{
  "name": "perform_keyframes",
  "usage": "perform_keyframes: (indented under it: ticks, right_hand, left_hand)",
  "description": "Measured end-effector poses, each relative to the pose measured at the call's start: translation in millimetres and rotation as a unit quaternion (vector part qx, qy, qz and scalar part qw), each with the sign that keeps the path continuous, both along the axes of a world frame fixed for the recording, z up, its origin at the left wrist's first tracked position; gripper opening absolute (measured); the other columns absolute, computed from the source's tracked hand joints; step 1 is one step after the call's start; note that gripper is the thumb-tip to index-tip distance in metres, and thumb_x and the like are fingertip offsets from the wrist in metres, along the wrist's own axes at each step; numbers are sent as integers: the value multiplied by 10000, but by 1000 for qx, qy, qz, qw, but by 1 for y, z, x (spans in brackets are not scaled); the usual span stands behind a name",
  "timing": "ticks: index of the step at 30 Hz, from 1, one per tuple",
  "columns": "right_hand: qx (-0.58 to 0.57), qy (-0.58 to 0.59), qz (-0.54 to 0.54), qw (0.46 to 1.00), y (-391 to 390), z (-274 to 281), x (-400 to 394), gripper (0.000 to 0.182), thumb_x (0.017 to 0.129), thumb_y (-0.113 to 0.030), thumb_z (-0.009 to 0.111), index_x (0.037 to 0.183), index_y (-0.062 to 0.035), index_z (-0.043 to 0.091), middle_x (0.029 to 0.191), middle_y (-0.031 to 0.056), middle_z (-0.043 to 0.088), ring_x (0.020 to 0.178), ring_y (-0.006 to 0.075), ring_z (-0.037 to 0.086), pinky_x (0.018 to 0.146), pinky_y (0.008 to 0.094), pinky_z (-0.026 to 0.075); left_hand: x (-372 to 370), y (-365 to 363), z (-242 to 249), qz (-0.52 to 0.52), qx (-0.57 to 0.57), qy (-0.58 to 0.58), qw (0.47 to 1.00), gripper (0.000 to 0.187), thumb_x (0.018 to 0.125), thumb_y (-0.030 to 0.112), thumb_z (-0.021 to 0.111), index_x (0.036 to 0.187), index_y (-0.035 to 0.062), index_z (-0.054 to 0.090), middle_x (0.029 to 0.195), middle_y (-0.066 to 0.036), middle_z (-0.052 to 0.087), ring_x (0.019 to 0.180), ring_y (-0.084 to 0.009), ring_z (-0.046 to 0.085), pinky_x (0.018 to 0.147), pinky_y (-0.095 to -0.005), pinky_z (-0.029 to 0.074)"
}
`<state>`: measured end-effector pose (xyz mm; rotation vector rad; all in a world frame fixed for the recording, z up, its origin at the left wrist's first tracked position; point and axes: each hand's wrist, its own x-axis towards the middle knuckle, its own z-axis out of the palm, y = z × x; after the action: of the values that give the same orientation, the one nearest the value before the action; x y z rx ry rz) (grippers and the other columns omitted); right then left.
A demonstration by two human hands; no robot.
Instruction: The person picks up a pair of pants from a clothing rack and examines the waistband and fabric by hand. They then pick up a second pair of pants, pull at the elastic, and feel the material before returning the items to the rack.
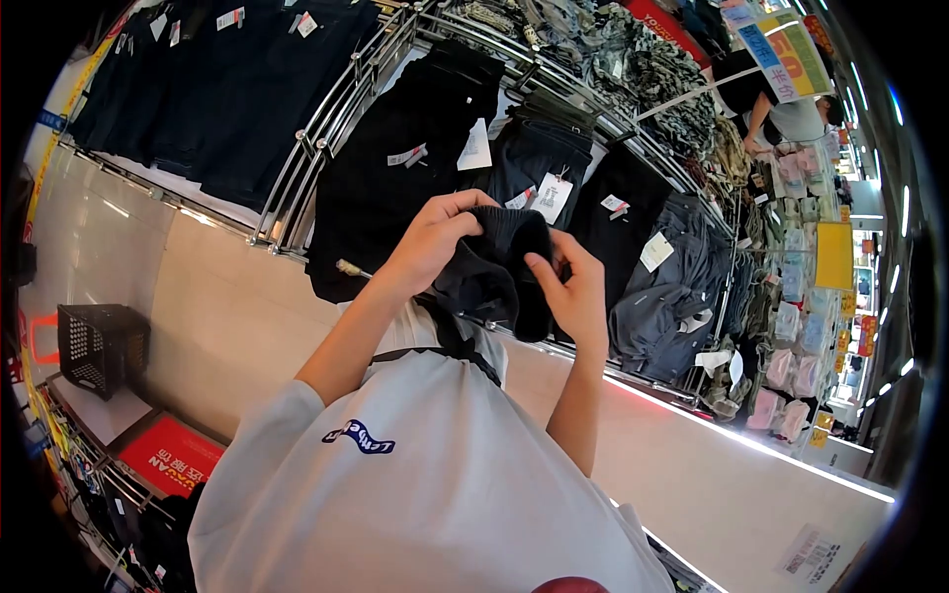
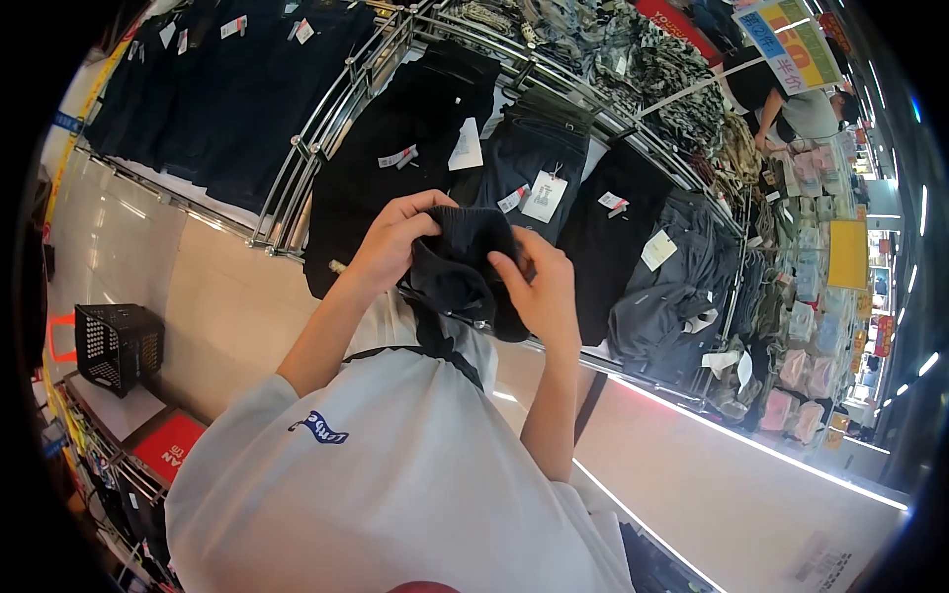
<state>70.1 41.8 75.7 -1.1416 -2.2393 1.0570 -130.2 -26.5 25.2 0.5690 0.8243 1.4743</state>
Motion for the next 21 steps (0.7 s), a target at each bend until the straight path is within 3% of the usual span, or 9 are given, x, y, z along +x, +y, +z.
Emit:
perform_keyframes:
  ticks: [2,5,8,9,12,13,17,21]
  right_hand:
    - [49,-20,18,998,1,-3,-3,253,806,-90,749,1024,4,662,776,84,570,709,157,553,637,293,427]
    - [45,65,26,997,4,-13,-7,207,826,-89,736,982,11,644,900,98,608,820,155,593,737,286,462]
    - [-142,185,0,972,0,-13,-17,160,857,-95,713,947,8,629,986,104,634,903,157,611,814,289,468]
    - [-134,192,-4,972,-3,-9,-23,124,901,-95,667,948,12,628,925,75,642,817,119,582,747,268,458]
    - [-135,66,25,988,5,-15,-13,104,925,-85,629,945,17,628,790,45,614,715,90,532,673,243,432]
    - [-85,96,19,992,3,-17,-15,108,935,-86,614,935,20,633,693,21,567,653,69,477,617,228,402]
    - [-67,139,-26,988,3,-2,-10,103,920,-68,645,907,32,666,748,-9,630,705,49,536,643,203,424]
    - [-7,135,-54,989,4,9,-4,96,903,-61,664,894,34,669,735,-4,621,692,52,523,645,206,416]
  left_hand:
    - [2,1,3,-13,7,16,1000,223,798,-15,480,961,-10,633,876,-16,623,813,-63,581,765,-190,464]
    - [4,-2,8,-37,9,24,999,213,805,-9,485,956,-7,635,880,-16,616,825,-67,570,785,-194,448]
    - [5,-4,9,-39,16,68,997,205,809,-4,489,956,-4,632,880,-13,608,835,-64,560,784,-194,438]
    - [5,-5,9,-36,17,66,997,203,810,-4,486,954,-4,629,880,-12,606,837,-64,557,783,-194,435]
    - [4,-8,8,-20,15,76,997,200,810,-7,480,952,-4,621,881,-11,602,845,-63,551,783,-195,430]
    - [2,-8,6,-11,8,90,996,201,808,-9,479,952,-3,618,882,-13,602,849,-63,549,783,-195,430]
    - [-5,-11,-1,8,-13,192,981,223,780,-50,479,953,-1,612,870,-18,603,831,-69,552,774,-200,439]
    - [-7,-11,-13,23,-34,295,955,171,805,-48,563,958,1,619,837,-11,608,766,-76,556,744,-213,448]
